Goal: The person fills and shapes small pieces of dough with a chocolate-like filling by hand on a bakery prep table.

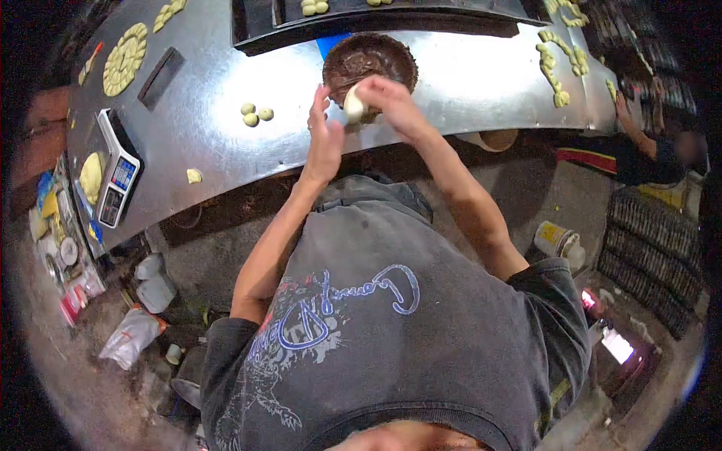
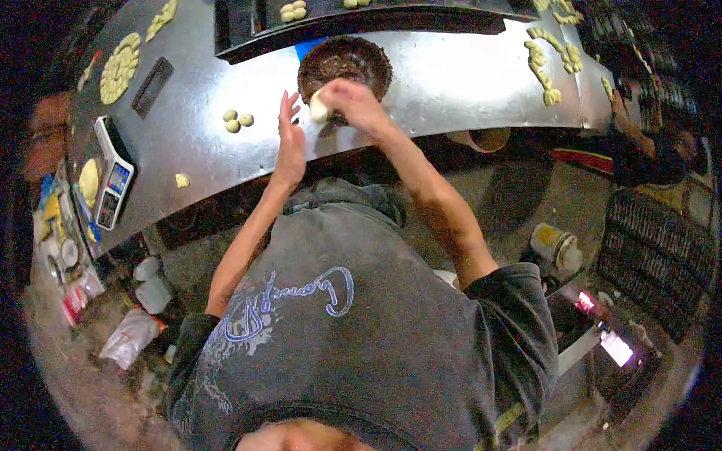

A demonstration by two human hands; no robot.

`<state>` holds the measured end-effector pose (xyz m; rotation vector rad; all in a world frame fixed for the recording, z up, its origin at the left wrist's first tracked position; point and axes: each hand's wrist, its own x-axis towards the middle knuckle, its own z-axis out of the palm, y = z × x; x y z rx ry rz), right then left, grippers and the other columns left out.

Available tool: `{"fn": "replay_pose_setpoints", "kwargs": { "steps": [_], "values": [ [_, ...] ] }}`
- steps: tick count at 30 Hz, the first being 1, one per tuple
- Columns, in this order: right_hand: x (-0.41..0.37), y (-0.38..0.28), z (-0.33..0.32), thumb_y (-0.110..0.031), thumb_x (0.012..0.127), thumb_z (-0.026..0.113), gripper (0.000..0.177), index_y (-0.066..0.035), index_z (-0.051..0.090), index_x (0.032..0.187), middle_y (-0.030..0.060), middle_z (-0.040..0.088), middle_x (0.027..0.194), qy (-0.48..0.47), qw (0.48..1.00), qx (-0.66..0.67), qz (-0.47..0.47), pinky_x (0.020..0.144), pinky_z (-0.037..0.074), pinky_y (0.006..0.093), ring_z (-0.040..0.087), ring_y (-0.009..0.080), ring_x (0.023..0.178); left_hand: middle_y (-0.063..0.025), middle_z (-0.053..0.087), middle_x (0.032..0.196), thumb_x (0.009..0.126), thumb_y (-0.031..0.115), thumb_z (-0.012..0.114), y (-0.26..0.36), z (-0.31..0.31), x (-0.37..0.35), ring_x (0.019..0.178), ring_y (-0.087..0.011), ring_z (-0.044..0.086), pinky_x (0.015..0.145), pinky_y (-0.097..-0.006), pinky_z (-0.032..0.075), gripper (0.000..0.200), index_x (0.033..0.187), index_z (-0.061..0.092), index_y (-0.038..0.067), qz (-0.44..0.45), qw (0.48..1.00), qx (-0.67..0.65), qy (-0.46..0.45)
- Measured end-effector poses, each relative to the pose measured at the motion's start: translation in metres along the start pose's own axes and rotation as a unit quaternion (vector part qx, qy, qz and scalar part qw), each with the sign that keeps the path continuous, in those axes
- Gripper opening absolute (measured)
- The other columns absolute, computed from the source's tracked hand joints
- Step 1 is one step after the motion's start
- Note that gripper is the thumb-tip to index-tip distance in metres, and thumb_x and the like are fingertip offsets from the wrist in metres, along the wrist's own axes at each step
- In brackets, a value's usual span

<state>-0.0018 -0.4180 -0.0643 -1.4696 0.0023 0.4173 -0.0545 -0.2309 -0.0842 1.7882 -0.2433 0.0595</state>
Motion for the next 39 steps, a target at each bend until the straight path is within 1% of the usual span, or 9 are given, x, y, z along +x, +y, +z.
{"fn": "replay_pose_setpoints", "kwargs": {
  "steps": [3, 8, 15, 19, 22, 28, 33, 37, 39],
  "values": [
    [0.026, 0.005, -0.015, -0.026, 0.101, 0.055, 0.024, -0.008, 0.067, 0.111, 0.0124, 0.071, 0.102, 0.087, 0.938, -0.335, -0.007, 0.086, 0.05, 0.0339, 0.068, 0.0239, 0.1, -0.0233, 0.044, 0.15, 0.096, 0.079, 0.018, -0.028, 0.004, 0.008, 0.14, -0.034, 0.039, 0.117, -0.0465, 0.026, 0.101, 0.16, -0.004, 0.003, -0.307, 0.917, -0.25, 0.048],
    [0.033, 0.073, 0.002, -0.023, 0.098, 0.049, 0.028, -0.006, 0.066, 0.113, 0.0187, 0.072, 0.104, -0.011, 0.766, -0.619, -0.174, 0.086, 0.051, 0.0479, 0.068, 0.0373, 0.102, -0.019, 0.056, 0.139, 0.097, 0.078, 0.017, -0.057, 0.017, 0.023, 0.124, -0.0281, 0.054, 0.11, -0.0414, 0.038, 0.101, 0.159, -0.004, 0.001, -0.414, 0.822, -0.384, 0.075],
    [0.062, 0.036, 0.008, -0.035, 0.102, 0.052, 0.036, -0.003, 0.065, 0.11, 0.0109, 0.069, 0.102, 0.051, 0.992, -0.012, 0.116, 0.085, 0.051, 0.0388, 0.066, 0.0246, 0.094, -0.0199, 0.054, 0.142, 0.104, 0.063, 0.036, -0.042, -0.003, 0.026, 0.127, -0.0298, 0.054, 0.106, -0.0385, 0.043, 0.085, 0.16, 0.011, 0.004, -0.471, 0.792, -0.385, 0.061],
    [0.033, -0.028, 0.033, -0.035, 0.106, 0.052, 0.034, -0.005, 0.063, 0.115, 0.0075, 0.068, 0.105, -0.03, 0.923, 0.366, 0.116, 0.086, 0.051, 0.0346, 0.064, 0.0191, 0.096, -0.0149, 0.063, 0.131, 0.106, 0.023, 0.053, -0.005, -0.033, 0.025, 0.117, -0.0204, 0.06, 0.1, -0.0309, 0.046, 0.046, 0.145, 0.045, 0.0, -0.171, 0.974, -0.14, 0.041],
    [0.027, -0.033, 0.056, -0.034, 0.107, 0.047, 0.033, -0.009, 0.061, 0.123, 0.0072, 0.069, 0.119, -0.125, 0.873, 0.465, 0.08, 0.098, 0.047, 0.0383, 0.063, 0.0201, 0.11, -0.0125, 0.067, 0.124, 0.104, 0.02, 0.057, 0.03, -0.071, 0.022, 0.11, -0.0174, 0.062, 0.097, -0.0299, 0.047, 0.037, 0.134, 0.057, -0.002, -0.147, 0.985, -0.075, -0.054],
    [0.009, -0.057, 0.152, -0.005, 0.097, 0.062, 0.042, -0.003, 0.047, 0.137, 0.0113, 0.06, 0.127, -0.01, 0.966, 0.257, -0.035, 0.094, 0.053, 0.0328, 0.059, 0.0182, 0.115, -0.0044, 0.071, 0.102, 0.101, 0.026, 0.065, 0.044, -0.124, 0.02, 0.089, -0.0094, 0.064, 0.078, -0.0253, 0.052, 0.035, 0.123, 0.069, 0.001, -0.137, 0.962, -0.213, 0.105],
    [0.015, -0.069, 0.188, -0.016, 0.099, 0.067, 0.02, 0.0, 0.059, 0.107, 0.0054, 0.064, 0.084, 0.013, 0.999, 0.023, -0.036, 0.045, 0.043, 0.0235, 0.059, 0.0089, 0.054, -0.003, 0.07, 0.106, 0.1, 0.028, 0.067, 0.044, -0.166, 0.021, 0.092, -0.0091, 0.062, 0.08, -0.0256, 0.051, 0.034, 0.121, 0.071, 0.002, -0.156, 0.965, -0.189, 0.096],
    [0.023, -0.074, 0.174, -0.024, 0.102, 0.063, 0.023, -0.002, 0.063, 0.105, 0.0046, 0.063, 0.08, -0.041, 0.994, 0.059, 0.085, 0.05, 0.045, 0.0226, 0.058, 0.0078, 0.057, -0.002, 0.069, 0.104, 0.099, 0.029, 0.069, 0.033, -0.185, 0.02, 0.09, -0.0088, 0.059, 0.077, -0.0251, 0.049, 0.029, 0.111, 0.073, 0.003, -0.092, 0.973, -0.206, 0.054],
    [0.029, -0.072, 0.182, -0.025, 0.103, 0.061, 0.024, -0.004, 0.064, 0.114, 0.0036, 0.063, 0.084, 0.002, 0.998, 0.066, 0.0, 0.062, 0.048, 0.0226, 0.059, 0.0083, 0.068, -0.0015, 0.068, 0.096, 0.098, 0.029, 0.07, 0.034, -0.188, 0.023, 0.085, -0.0087, 0.059, 0.074, -0.0244, 0.048, 0.028, 0.104, 0.074, 0.002, -0.064, 0.977, -0.19, 0.065]
  ]
}}
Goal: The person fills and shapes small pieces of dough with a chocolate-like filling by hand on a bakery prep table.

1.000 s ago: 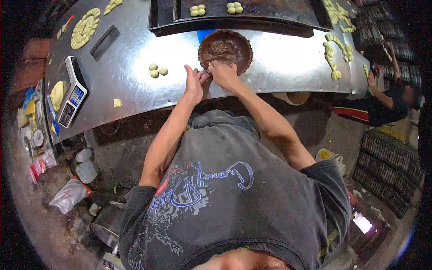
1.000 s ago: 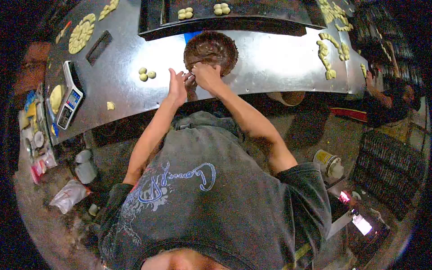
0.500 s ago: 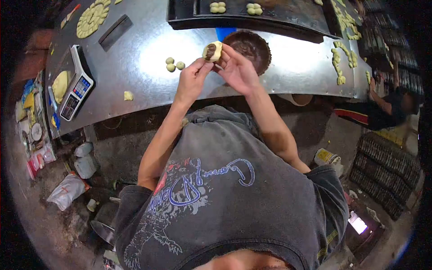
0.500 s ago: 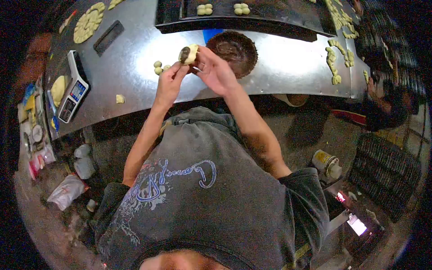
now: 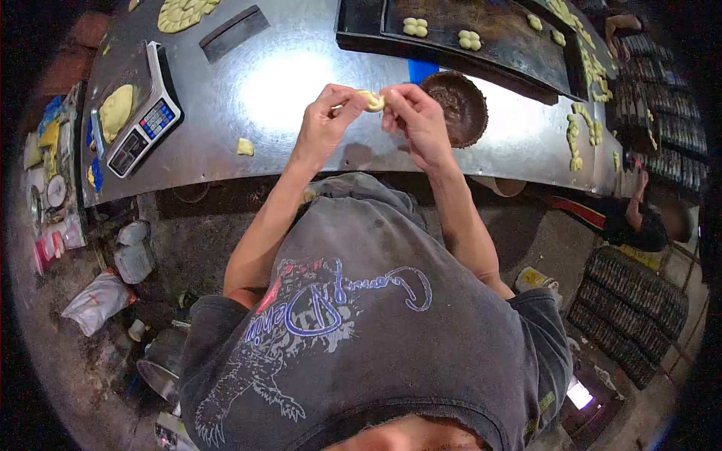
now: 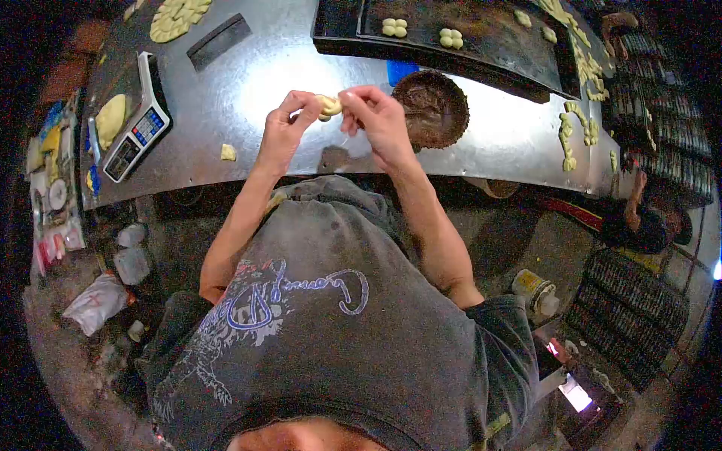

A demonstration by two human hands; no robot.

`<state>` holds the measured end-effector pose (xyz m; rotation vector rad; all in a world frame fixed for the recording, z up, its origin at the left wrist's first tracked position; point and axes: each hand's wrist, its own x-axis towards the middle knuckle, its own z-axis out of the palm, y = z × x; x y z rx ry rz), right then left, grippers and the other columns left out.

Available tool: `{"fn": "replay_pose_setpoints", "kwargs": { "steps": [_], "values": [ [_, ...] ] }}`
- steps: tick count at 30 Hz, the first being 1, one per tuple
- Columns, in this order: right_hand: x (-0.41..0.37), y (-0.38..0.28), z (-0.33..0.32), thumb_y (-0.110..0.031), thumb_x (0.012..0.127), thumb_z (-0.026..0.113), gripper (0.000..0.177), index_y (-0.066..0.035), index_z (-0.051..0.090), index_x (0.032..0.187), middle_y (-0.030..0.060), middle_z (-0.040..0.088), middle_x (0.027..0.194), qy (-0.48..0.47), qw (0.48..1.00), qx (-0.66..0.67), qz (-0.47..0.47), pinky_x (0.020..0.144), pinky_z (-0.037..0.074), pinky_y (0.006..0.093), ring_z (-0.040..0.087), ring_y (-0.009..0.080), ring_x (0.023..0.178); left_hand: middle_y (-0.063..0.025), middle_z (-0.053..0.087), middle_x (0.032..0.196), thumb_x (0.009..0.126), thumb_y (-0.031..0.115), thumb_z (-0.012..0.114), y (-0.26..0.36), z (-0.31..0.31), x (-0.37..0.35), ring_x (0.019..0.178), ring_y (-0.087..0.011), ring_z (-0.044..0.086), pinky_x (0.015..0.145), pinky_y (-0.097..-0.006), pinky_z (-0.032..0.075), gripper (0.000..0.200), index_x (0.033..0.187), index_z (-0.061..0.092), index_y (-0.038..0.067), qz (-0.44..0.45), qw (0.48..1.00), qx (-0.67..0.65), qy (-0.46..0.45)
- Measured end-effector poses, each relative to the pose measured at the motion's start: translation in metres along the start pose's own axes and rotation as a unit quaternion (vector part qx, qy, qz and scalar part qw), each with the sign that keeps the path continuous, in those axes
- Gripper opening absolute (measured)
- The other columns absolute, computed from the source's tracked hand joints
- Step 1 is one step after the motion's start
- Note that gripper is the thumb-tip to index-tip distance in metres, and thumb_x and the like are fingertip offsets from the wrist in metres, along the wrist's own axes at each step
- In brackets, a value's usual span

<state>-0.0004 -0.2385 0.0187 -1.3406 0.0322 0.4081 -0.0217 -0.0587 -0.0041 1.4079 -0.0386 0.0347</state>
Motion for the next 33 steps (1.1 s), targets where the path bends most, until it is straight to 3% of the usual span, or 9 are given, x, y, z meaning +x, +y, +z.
{"fn": "replay_pose_setpoints", "kwargs": {
  "steps": [2, 9, 12, 15, 16, 19, 26, 31, 33],
  "values": [
    [0.0, -0.001, 0.005, -0.021, 0.102, 0.063, 0.025, -0.006, 0.067, 0.122, 0.0028, 0.064, 0.094, 0.017, 0.998, 0.007, -0.057, 0.079, 0.049, 0.0224, 0.059, 0.0083, 0.086, -0.0003, 0.066, 0.086, 0.097, 0.029, 0.071, 0.006, -0.001, 0.003, 0.081, -0.0083, 0.059, 0.071, -0.0231, 0.046, 0.026, 0.097, 0.072, 0.002, -0.046, 0.998, 0.034, 0.011],
    [-0.022, -0.005, 0.022, -0.012, 0.091, 0.075, 0.013, -0.004, 0.072, 0.101, 0.0026, 0.058, 0.09, 0.093, 0.963, -0.168, -0.189, 0.072, 0.049, 0.0271, 0.056, 0.0114, 0.077, 0.0005, 0.063, 0.077, 0.101, 0.038, 0.064, 0.018, 0.014, 0.008, 0.076, -0.0075, 0.058, 0.067, -0.0216, 0.045, 0.039, 0.085, 0.066, 0.002, -0.098, 0.995, -0.011, 0.011],
    [-0.035, -0.026, 0.018, -0.01, 0.089, 0.076, 0.012, -0.003, 0.07, 0.095, 0.0045, 0.058, 0.089, 0.084, 0.918, -0.274, -0.273, 0.068, 0.049, 0.0288, 0.055, 0.0127, 0.075, -0.0005, 0.063, 0.077, 0.103, 0.044, 0.058, 0.027, 0.053, 0.008, 0.075, -0.0075, 0.056, 0.067, -0.0221, 0.045, 0.046, 0.089, 0.067, 0.001, 0.056, 0.995, -0.013, 0.078],
    [-0.045, -0.029, 0.012, -0.008, 0.087, 0.077, 0.013, -0.002, 0.069, 0.096, 0.0056, 0.057, 0.087, 0.087, 0.91, -0.262, -0.309, 0.065, 0.049, 0.029, 0.056, 0.0139, 0.073, -0.0027, 0.065, 0.084, 0.105, 0.045, 0.053, 0.008, 0.047, 0.017, 0.078, -0.0089, 0.058, 0.068, -0.0236, 0.048, 0.049, 0.095, 0.07, 0.0, -0.061, 0.996, -0.023, -0.065],
    [-0.048, -0.032, 0.01, -0.008, 0.088, 0.077, 0.016, 0.0, 0.066, 0.098, 0.005, 0.059, 0.084, 0.083, 0.916, -0.27, -0.286, 0.065, 0.049, 0.0294, 0.055, 0.0125, 0.07, -0.0073, 0.068, 0.096, 0.107, 0.043, 0.049, 0.007, 0.034, 0.023, 0.084, -0.0098, 0.061, 0.071, -0.0236, 0.05, 0.05, 0.102, 0.073, -0.001, -0.164, 0.971, 0.046, -0.17],
    [-0.046, -0.02, -0.015, -0.009, 0.09, 0.076, 0.018, 0.001, 0.064, 0.099, 0.0036, 0.061, 0.081, 0.117, 0.954, -0.237, -0.141, 0.067, 0.051, 0.0286, 0.057, 0.0103, 0.072, -0.0115, 0.068, 0.104, 0.106, 0.043, 0.051, 0.017, 0.06, 0.013, 0.089, -0.0104, 0.062, 0.075, -0.024, 0.052, 0.049, 0.105, 0.074, 0.0, -0.155, 0.981, 0.027, -0.113],
    [-0.03, -0.019, -0.054, -0.012, 0.092, 0.075, 0.017, -0.001, 0.064, 0.099, 0.0038, 0.067, 0.094, 0.103, 0.987, 0.07, -0.103, 0.076, 0.051, 0.0233, 0.061, 0.0077, 0.085, -0.013, 0.059, 0.122, 0.104, 0.029, 0.058, 0.005, 0.097, 0.006, 0.097, -0.012, 0.061, 0.084, -0.0278, 0.055, 0.036, 0.129, 0.066, 0.004, 0.081, 0.991, 0.068, -0.078],
    [-0.027, -0.025, -0.058, -0.011, 0.093, 0.074, 0.018, 0.001, 0.065, 0.104, 0.0042, 0.068, 0.094, 0.088, 0.991, 0.054, -0.09, 0.073, 0.05, 0.0223, 0.061, 0.0069, 0.085, -0.0075, 0.062, 0.115, 0.105, 0.02, 0.055, 0.004, 0.112, 0.0, 0.1, -0.011, 0.057, 0.082, -0.0262, 0.052, 0.046, 0.147, 0.049, 0.003, 0.027, 0.997, 0.012, -0.074],
    [-0.026, -0.028, -0.05, -0.012, 0.092, 0.075, 0.018, -0.001, 0.068, 0.103, 0.0039, 0.065, 0.093, 0.078, 0.988, -0.033, -0.127, 0.071, 0.049, 0.0247, 0.059, 0.0079, 0.081, -0.0058, 0.063, 0.101, 0.107, 0.024, 0.054, 0.006, 0.105, -0.001, 0.082, -0.0086, 0.057, 0.072, -0.0244, 0.05, 0.036, 0.133, 0.058, 0.0, 0.004, 0.999, -0.023, -0.027]
  ]
}}
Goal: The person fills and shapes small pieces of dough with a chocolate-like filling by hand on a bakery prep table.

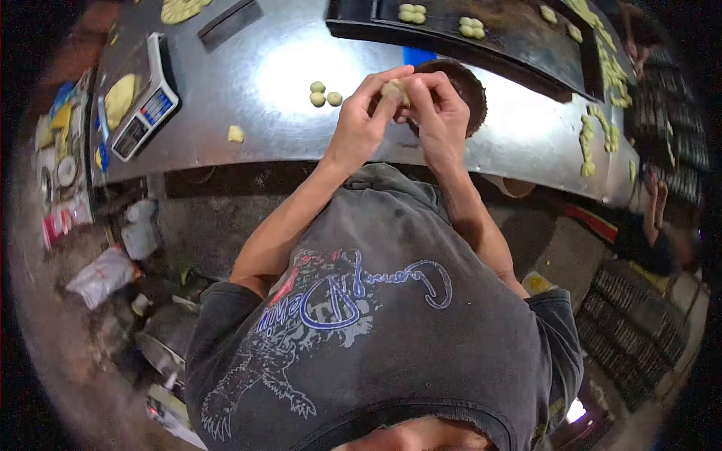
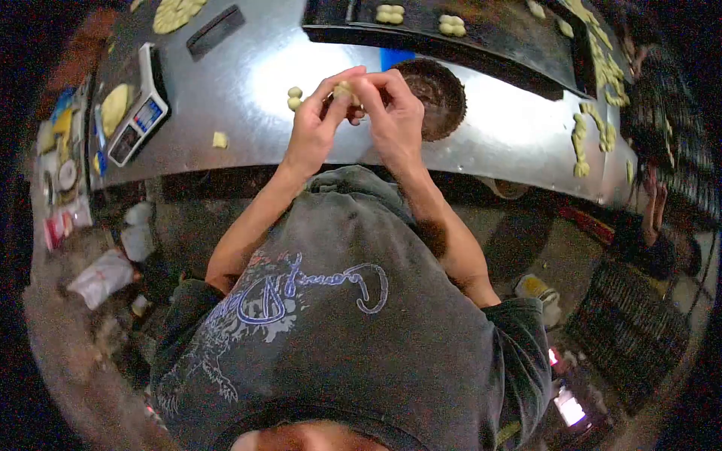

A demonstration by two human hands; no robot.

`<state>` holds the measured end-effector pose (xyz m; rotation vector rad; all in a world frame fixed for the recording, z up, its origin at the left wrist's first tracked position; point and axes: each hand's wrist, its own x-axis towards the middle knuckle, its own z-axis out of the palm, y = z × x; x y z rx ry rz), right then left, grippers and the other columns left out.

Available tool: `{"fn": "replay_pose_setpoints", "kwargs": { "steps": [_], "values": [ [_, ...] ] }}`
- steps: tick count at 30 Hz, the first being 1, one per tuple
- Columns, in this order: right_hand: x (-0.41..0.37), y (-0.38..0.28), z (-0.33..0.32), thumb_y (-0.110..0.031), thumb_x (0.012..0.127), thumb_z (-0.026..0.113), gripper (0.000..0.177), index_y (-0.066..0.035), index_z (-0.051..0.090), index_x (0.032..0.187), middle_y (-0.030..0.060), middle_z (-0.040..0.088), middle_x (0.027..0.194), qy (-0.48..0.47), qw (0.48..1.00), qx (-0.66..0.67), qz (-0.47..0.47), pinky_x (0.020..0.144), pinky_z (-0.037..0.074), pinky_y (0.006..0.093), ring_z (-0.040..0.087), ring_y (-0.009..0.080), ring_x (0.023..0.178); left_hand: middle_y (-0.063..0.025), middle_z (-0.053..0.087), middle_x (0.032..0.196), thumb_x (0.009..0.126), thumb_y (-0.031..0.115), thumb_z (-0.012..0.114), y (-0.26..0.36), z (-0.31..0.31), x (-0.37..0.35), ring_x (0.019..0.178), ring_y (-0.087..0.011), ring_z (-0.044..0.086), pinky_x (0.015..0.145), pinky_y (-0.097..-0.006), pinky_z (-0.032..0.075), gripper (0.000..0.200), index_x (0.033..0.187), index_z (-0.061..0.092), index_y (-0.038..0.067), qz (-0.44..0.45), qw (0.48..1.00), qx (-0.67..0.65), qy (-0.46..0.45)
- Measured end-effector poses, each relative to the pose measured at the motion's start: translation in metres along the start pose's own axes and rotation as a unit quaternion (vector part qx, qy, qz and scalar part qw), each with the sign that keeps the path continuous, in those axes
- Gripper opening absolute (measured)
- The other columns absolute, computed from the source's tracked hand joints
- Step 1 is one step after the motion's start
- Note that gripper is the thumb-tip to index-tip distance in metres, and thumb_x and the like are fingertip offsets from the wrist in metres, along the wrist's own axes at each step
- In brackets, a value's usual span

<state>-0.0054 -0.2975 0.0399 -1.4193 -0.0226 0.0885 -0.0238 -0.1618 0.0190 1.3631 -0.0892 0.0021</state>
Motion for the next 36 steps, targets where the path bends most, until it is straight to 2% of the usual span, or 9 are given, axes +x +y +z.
{"fn": "replay_pose_setpoints", "kwargs": {
  "steps": [7, 15, 18, 22, 27, 30, 31, 34, 36],
  "values": [
    [0.013, 0.002, 0.018, -0.016, 0.087, 0.078, 0.018, -0.004, 0.072, 0.1, 0.0051, 0.058, 0.094, -0.094, 0.911, -0.326, -0.234, 0.083, 0.047, 0.0313, 0.053, 0.0164, 0.094, -0.0023, 0.062, 0.073, 0.109, 0.056, 0.024, 0.017, -0.013, -0.01, 0.06, -0.008, 0.052, 0.056, -0.0238, 0.045, 0.071, 0.097, 0.066, 0.0, -0.071, 0.989, 0.046, 0.118],
    [0.047, 0.031, 0.042, -0.022, 0.094, 0.072, 0.022, -0.003, 0.063, 0.101, 0.0108, 0.064, 0.098, -0.209, 0.958, -0.073, 0.185, 0.055, 0.046, 0.0263, 0.06, 0.014, 0.074, -0.0069, 0.067, 0.073, 0.101, 0.07, 0.007, -0.004, -0.06, -0.016, 0.059, -0.0135, 0.059, 0.057, -0.0282, 0.047, 0.092, 0.094, 0.067, 0.0, -0.161, 0.984, 0.065, 0.041],
    [0.043, 0.062, 0.052, -0.02, 0.093, 0.072, 0.022, -0.003, 0.065, 0.106, 0.0121, 0.064, 0.101, -0.18, 0.873, -0.356, -0.281, 0.066, 0.048, 0.0288, 0.062, 0.0182, 0.083, -0.0068, 0.069, 0.08, 0.1, 0.072, 0.006, -0.022, -0.079, -0.019, 0.064, -0.0141, 0.066, 0.057, -0.0273, 0.048, 0.093, 0.1, 0.068, 0.001, -0.246, 0.965, 0.007, 0.095],
    [0.026, 0.062, 0.069, -0.015, 0.091, 0.072, 0.027, -0.003, 0.067, 0.115, 0.0134, 0.063, 0.107, -0.263, 0.92, -0.273, -0.097, 0.075, 0.05, 0.033, 0.061, 0.0219, 0.087, -0.0122, 0.07, 0.108, 0.098, 0.075, 0.009, -0.015, -0.112, -0.028, 0.071, -0.016, 0.072, 0.055, -0.0234, 0.051, 0.096, 0.131, 0.055, -0.003, -0.283, 0.956, -0.063, 0.051],
    [0.076, 0.123, 0.085, -0.018, 0.093, 0.07, 0.029, -0.005, 0.067, 0.119, 0.0135, 0.065, 0.107, -0.155, 0.939, -0.307, -0.026, 0.085, 0.052, 0.0343, 0.064, 0.0233, 0.092, -0.0188, 0.067, 0.119, 0.103, 0.036, 0.052, -0.059, -0.164, -0.015, 0.088, -0.0281, 0.072, 0.069, -0.0352, 0.059, 0.071, 0.153, 0.025, -0.007, -0.271, 0.955, 0.055, 0.107],
    [0.102, 0.197, 0.077, -0.018, 0.087, 0.074, 0.036, -0.005, 0.067, 0.12, 0.0172, 0.065, 0.108, -0.145, 0.908, -0.393, -0.034, 0.088, 0.053, 0.0376, 0.064, 0.0286, 0.097, -0.0263, 0.061, 0.129, 0.101, 0.032, 0.057, -0.148, -0.211, 0.002, 0.1, -0.0374, 0.069, 0.087, -0.0428, 0.056, 0.078, 0.158, 0.016, 0.0, -0.099, 0.892, 0.44, 0.001],
    [0.101, 0.218, 0.07, -0.018, 0.085, 0.075, 0.038, -0.004, 0.067, 0.12, 0.0186, 0.065, 0.109, -0.173, 0.876, -0.45, -0.03, 0.089, 0.053, 0.0391, 0.064, 0.0307, 0.099, -0.0275, 0.052, 0.14, 0.094, 0.025, 0.066, -0.124, -0.206, 0.011, 0.122, -0.043, 0.056, 0.106, -0.0479, 0.044, 0.083, 0.158, 0.019, 0.001, -0.145, 0.871, 0.467, -0.041],
    [0.086, 0.218, 0.072, -0.011, 0.076, 0.075, 0.049, -0.002, 0.064, 0.123, 0.0227, 0.058, 0.118, -0.168, 0.865, -0.473, -0.01, 0.094, 0.052, 0.0439, 0.061, 0.0389, 0.107, -0.0238, 0.05, 0.141, 0.085, 0.016, 0.071, -0.151, -0.214, 0.027, 0.125, -0.0454, 0.051, 0.103, -0.0489, 0.046, 0.083, 0.155, 0.029, 0.002, 0.076, 0.879, 0.463, -0.081],
    [0.075, 0.223, 0.069, -0.008, 0.075, 0.076, 0.052, -0.002, 0.062, 0.125, 0.0232, 0.054, 0.122, -0.137, 0.882, -0.451, 0.002, 0.097, 0.051, 0.0434, 0.059, 0.0398, 0.109, -0.0209, 0.052, 0.133, 0.08, 0.012, 0.074, -0.158, -0.212, 0.031, 0.122, -0.0428, 0.052, 0.098, -0.0492, 0.048, 0.068, 0.142, 0.046, 0.002, 0.058, 0.872, 0.476, -0.101]
  ]
}}
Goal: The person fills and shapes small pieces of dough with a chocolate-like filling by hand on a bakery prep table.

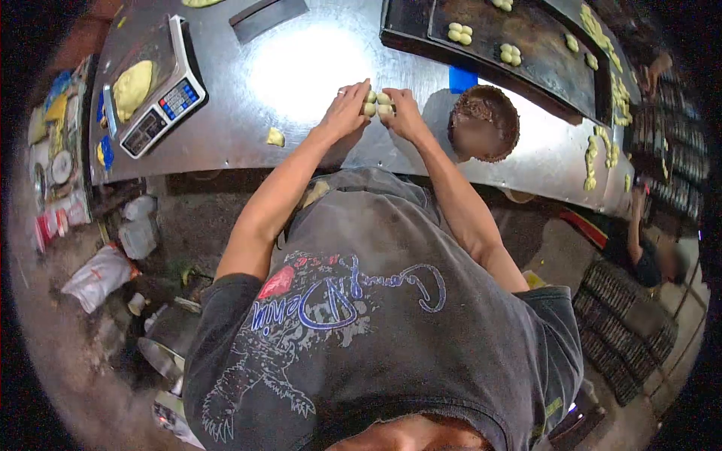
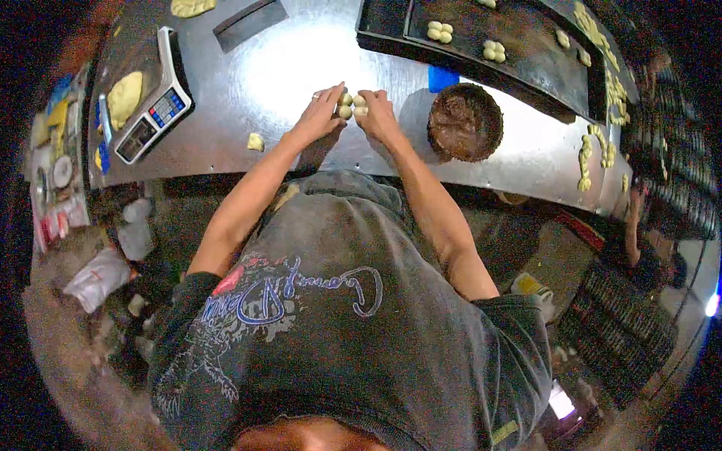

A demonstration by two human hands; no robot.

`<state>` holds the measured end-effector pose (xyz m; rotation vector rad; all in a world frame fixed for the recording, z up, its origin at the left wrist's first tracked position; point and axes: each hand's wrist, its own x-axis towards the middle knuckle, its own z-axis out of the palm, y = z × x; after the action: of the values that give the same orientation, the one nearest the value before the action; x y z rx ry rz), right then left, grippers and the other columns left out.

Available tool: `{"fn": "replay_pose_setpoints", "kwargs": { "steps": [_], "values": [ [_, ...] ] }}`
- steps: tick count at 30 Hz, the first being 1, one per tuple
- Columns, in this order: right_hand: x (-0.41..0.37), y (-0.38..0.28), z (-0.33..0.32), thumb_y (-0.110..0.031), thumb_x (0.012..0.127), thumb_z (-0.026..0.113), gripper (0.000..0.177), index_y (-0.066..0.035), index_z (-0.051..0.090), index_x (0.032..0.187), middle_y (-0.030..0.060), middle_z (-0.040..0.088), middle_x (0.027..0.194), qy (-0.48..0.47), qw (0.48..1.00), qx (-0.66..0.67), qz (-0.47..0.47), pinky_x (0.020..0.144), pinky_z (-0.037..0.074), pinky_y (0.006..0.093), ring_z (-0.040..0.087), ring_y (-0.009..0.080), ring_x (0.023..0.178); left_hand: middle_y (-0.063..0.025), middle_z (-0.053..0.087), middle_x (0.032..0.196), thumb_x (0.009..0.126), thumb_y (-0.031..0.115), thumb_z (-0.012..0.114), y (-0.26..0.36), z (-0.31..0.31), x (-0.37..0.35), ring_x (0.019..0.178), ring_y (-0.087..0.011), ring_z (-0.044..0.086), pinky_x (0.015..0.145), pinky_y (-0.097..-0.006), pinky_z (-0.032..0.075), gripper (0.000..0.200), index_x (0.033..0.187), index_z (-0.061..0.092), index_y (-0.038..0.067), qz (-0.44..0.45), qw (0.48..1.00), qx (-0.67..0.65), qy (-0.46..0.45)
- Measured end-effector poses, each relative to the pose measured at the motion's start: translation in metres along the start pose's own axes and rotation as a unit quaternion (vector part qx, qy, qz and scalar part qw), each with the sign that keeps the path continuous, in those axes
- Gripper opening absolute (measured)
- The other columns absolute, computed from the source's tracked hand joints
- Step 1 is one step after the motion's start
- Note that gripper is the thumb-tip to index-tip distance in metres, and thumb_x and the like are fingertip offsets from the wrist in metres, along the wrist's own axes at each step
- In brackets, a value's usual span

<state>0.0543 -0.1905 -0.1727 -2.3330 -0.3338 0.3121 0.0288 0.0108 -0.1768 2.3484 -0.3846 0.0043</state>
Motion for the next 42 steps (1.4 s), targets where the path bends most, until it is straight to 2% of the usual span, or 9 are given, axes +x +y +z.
{"fn": "replay_pose_setpoints", "kwargs": {
  "steps": [11, 16, 18, 23, 26, 29, 32, 38, 42],
  "values": [
    [0.029, 0.004, -0.013, -0.024, 0.078, 0.081, 0.071, -0.013, 0.051, 0.142, 0.0252, 0.045, 0.131, -0.209, 0.978, 0.001, 0.025, 0.094, 0.052, 0.0503, 0.054, 0.0441, 0.116, -0.0254, 0.052, 0.135, 0.083, 0.023, 0.078, 0.01, -0.013, -0.022, 0.111, -0.0378, 0.063, 0.095, -0.0444, 0.052, 0.074, 0.144, 0.043, 0.0, -0.084, 0.988, -0.113, -0.064],
    [-0.003, -0.046, 0.01, -0.05, 0.077, 0.079, 0.081, -0.015, 0.051, 0.144, 0.0288, 0.04, 0.148, -0.06, 0.987, -0.124, 0.083, 0.104, 0.045, 0.0586, 0.044, 0.0495, 0.132, -0.0258, 0.056, 0.133, 0.094, 0.022, 0.068, -0.003, -0.059, -0.076, 0.112, -0.0362, 0.062, 0.098, -0.0416, 0.049, 0.058, 0.141, 0.046, -0.005, -0.275, 0.932, -0.238, 0.012],
    [-0.01, -0.047, 0.041, -0.04, 0.082, 0.078, 0.067, -0.011, 0.055, 0.138, 0.0292, 0.046, 0.142, -0.005, 0.977, -0.212, 0.014, 0.104, 0.045, 0.0562, 0.047, 0.0474, 0.128, -0.0232, 0.06, 0.128, 0.097, 0.019, 0.064, -0.012, -0.071, -0.097, 0.111, -0.0358, 0.062, 0.097, -0.0404, 0.049, 0.048, 0.138, 0.051, -0.003, -0.154, 0.981, 0.0, 0.119],
    [-0.013, -0.026, 0.023, -0.022, 0.088, 0.076, 0.033, -0.008, 0.06, 0.114, 0.0183, 0.059, 0.116, -0.011, 0.996, -0.035, -0.076, 0.076, 0.049, 0.0439, 0.059, 0.0282, 0.1, -0.0204, 0.05, 0.141, 0.097, 0.033, 0.064, -0.03, -0.06, -0.128, 0.131, -0.0389, 0.045, 0.111, -0.0531, 0.032, 0.057, 0.144, 0.047, 0.005, -0.326, 0.922, 0.117, 0.174],
    [-0.017, -0.022, -0.029, -0.017, 0.092, 0.072, 0.027, -0.012, 0.062, 0.117, 0.0083, 0.06, 0.108, -0.23, 0.861, 0.41, 0.194, 0.067, 0.05, 0.0322, 0.059, 0.0156, 0.089, -0.0213, 0.038, 0.149, 0.096, 0.039, 0.064, -0.027, -0.043, -0.128, 0.137, -0.0434, 0.033, 0.113, -0.0585, 0.024, 0.064, 0.148, 0.043, 0.009, -0.352, 0.919, 0.125, 0.129],
    [-0.025, -0.001, -0.097, -0.024, 0.093, 0.074, 0.031, -0.01, 0.061, 0.117, 0.0026, 0.063, 0.089, -0.105, 0.873, 0.429, 0.206, 0.061, 0.048, 0.0275, 0.056, 0.0108, 0.072, -0.022, 0.034, 0.15, 0.096, 0.034, 0.063, -0.024, -0.038, -0.129, 0.136, -0.0449, 0.032, 0.112, -0.0572, 0.026, 0.061, 0.149, 0.042, 0.011, -0.347, 0.917, 0.142, 0.137],
    [-0.018, 0.036, -0.19, -0.023, 0.092, 0.075, 0.033, -0.009, 0.061, 0.118, 0.0024, 0.065, 0.1, 0.038, 0.951, 0.266, 0.156, 0.08, 0.051, 0.0292, 0.06, 0.0132, 0.089, -0.0196, 0.044, 0.143, 0.098, 0.023, 0.06, -0.033, -0.035, -0.132, 0.131, -0.0404, 0.043, 0.111, -0.0547, 0.028, 0.054, 0.148, 0.044, 0.011, -0.34, 0.911, 0.156, 0.172],
    [0.035, 0.144, -0.348, -0.036, 0.086, 0.08, 0.042, -0.008, 0.065, 0.114, 0.0075, 0.062, 0.108, 0.285, 0.945, 0.107, 0.117, 0.078, 0.052, 0.0303, 0.06, 0.0162, 0.095, -0.0204, 0.05, 0.139, 0.105, 0.025, 0.051, -0.045, -0.053, -0.136, 0.125, -0.0344, 0.053, 0.104, -0.0483, 0.042, 0.046, 0.146, 0.044, 0.003, -0.383, 0.898, -0.021, 0.217],
    [0.092, 0.234, -0.406, -0.045, 0.086, 0.078, 0.046, -0.016, 0.067, 0.119, 0.0202, 0.056, 0.124, 0.35, 0.927, -0.117, 0.071, 0.093, 0.048, 0.0478, 0.059, 0.0336, 0.106, -0.0207, 0.049, 0.141, 0.109, 0.034, 0.041, -0.023, -0.059, -0.129, 0.121, -0.0341, 0.056, 0.097, -0.0456, 0.048, 0.048, 0.143, 0.045, 0.001, -0.482, 0.778, -0.019, 0.401]
  ]
}}
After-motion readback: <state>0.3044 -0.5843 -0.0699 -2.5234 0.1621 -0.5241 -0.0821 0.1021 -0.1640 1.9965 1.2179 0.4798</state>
